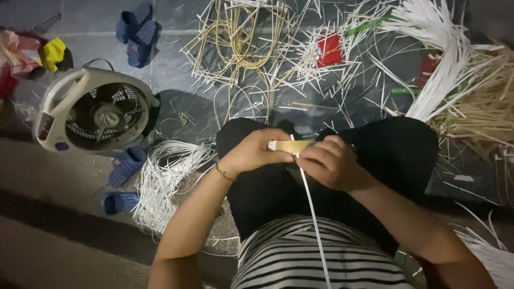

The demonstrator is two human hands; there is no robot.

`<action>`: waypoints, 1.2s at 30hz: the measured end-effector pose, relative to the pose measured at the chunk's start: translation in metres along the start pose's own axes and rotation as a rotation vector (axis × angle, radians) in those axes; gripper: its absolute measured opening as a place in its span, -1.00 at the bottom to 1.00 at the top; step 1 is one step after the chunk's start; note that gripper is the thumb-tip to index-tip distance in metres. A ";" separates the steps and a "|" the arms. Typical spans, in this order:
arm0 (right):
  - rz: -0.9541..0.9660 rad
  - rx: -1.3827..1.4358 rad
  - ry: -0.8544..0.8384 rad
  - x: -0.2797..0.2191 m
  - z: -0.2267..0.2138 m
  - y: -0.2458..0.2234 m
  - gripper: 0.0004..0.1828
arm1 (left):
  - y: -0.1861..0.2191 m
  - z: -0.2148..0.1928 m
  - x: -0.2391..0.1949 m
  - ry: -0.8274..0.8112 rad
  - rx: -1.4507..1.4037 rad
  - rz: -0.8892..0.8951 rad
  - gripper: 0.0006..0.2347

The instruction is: The recorder is assembling a curved bamboo frame using white plastic strips for binding.

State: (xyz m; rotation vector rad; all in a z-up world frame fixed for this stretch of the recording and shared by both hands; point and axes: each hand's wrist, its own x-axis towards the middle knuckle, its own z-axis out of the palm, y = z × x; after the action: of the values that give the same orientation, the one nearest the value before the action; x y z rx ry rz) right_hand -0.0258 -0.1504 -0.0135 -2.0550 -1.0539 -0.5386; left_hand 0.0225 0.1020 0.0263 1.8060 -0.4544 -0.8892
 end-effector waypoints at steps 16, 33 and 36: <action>0.015 -0.103 0.087 0.001 0.006 0.004 -0.79 | -0.008 0.023 -0.003 0.339 0.003 0.146 -0.70; 0.147 0.085 -0.035 0.042 -0.022 0.009 -0.90 | 0.011 0.031 -0.010 0.410 0.436 0.356 -0.67; 0.331 0.430 0.039 0.048 -0.010 0.035 -0.83 | 0.007 0.032 -0.009 0.387 0.460 0.411 -0.76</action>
State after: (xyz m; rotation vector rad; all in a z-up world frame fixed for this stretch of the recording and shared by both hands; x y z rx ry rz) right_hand 0.0303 -0.1467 0.0088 -1.7739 -0.7093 -0.1625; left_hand -0.0066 0.0856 0.0299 2.1283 -0.7857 -0.1450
